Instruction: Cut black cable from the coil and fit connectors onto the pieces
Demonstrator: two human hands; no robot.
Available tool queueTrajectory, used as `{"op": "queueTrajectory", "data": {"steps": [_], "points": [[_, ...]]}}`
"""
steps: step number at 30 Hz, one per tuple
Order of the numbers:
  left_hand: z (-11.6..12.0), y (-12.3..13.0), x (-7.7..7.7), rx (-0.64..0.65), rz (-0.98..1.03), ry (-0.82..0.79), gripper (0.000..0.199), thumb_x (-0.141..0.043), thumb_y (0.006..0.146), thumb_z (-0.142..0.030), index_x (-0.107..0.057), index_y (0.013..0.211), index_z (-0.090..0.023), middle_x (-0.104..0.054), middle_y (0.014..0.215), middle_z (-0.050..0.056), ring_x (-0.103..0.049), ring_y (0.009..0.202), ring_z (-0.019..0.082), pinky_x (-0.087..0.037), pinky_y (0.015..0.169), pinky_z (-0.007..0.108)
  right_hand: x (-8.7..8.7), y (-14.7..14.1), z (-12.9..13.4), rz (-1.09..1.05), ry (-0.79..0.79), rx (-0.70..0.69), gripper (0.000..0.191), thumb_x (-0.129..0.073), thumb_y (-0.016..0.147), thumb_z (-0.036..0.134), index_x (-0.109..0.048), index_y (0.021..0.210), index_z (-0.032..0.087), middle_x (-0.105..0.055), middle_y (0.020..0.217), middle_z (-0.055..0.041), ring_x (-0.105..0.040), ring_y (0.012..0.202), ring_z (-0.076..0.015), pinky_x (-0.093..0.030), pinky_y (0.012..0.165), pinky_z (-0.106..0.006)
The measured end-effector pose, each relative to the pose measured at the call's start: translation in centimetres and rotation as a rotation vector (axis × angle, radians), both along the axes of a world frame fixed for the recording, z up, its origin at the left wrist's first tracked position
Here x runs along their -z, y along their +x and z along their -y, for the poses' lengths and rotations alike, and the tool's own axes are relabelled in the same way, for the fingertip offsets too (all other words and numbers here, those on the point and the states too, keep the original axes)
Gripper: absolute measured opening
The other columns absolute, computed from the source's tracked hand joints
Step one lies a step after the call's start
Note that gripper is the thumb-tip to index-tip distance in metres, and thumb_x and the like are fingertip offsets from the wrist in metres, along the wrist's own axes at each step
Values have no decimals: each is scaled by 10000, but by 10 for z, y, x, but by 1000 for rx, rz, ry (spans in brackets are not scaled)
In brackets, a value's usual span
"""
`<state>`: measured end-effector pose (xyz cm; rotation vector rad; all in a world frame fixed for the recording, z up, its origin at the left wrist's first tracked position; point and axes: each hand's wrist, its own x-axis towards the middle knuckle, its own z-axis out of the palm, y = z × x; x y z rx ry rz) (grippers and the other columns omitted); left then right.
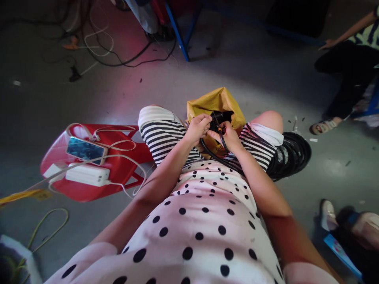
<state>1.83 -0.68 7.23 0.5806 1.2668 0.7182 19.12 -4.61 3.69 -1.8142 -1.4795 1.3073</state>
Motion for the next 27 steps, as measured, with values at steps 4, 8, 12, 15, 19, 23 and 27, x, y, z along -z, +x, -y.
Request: {"op": "queueTrajectory", "data": {"steps": [4, 8, 12, 15, 19, 23, 27], "points": [[-1, 0, -1, -11, 4, -8, 168, -732, 1099, -223, -608, 986, -229, -413, 634, -106, -280, 471, 36, -167, 489, 176, 2, 0, 0, 19, 12, 8, 739, -909, 812, 882, -553, 1087, 296, -697, 848, 11, -694, 836, -263, -551, 818, -403], [0, 1, -1, -8, -5, 1, 160, -703, 1112, -221, -613, 980, -224, -397, 610, -113, -267, 463, 41, -166, 486, 177, 5, 0, 0, 14, -1, 13, 723, -890, 828, 881, -555, 1087, 295, -702, 859, 7, -689, 844, -259, -548, 815, -398], [2, 3, 2, -20, -55, 74, 183, -688, 1101, -193, -616, 933, -210, -409, 609, -111, -284, 483, 43, -217, 501, 171, 6, -1, 1, 2, 13, 32, 703, -880, 838, 866, -524, 1072, 307, -668, 830, 21, -675, 825, -255, -531, 813, -398], [3, 5, 5, -45, -91, 135, 204, -734, 1066, -188, -616, 901, -202, -464, 640, -100, -328, 517, 40, -271, 529, 169, 5, -3, 1, -3, 26, 49, 727, -898, 807, 872, -511, 1063, 312, -650, 820, 29, -668, 809, -253, -523, 814, -400], [2, 6, 7, -33, -95, 139, 243, -791, 1029, -214, -601, 879, -209, -468, 637, -101, -371, 530, 46, -291, 538, 172, 6, -3, 2, -68, 9, 54, 747, -860, 811, 932, -518, 1049, 313, -648, 801, 41, -629, 757, -228, -507, 762, -381], [-1, 1, 6, 37, -58, 101, 260, -808, 1025, -219, -586, 888, -220, -428, 613, -120, -324, 481, 36, -226, 505, 178, 9, 2, 5, -54, 20, 37, 746, -848, 816, 968, -549, 984, 305, -675, 801, 1, -646, 756, -245, -533, 744, -392], [-5, -8, 10, 145, -10, 38, 214, -701, 1091, -185, -589, 912, -224, -372, 573, -140, -236, 418, 24, -135, 473, 184, 14, 7, 9, -24, -11, 21, 758, -873, 789, 972, -550, 924, 300, -667, 783, -17, -648, 751, -255, -537, 743, -402]]}}
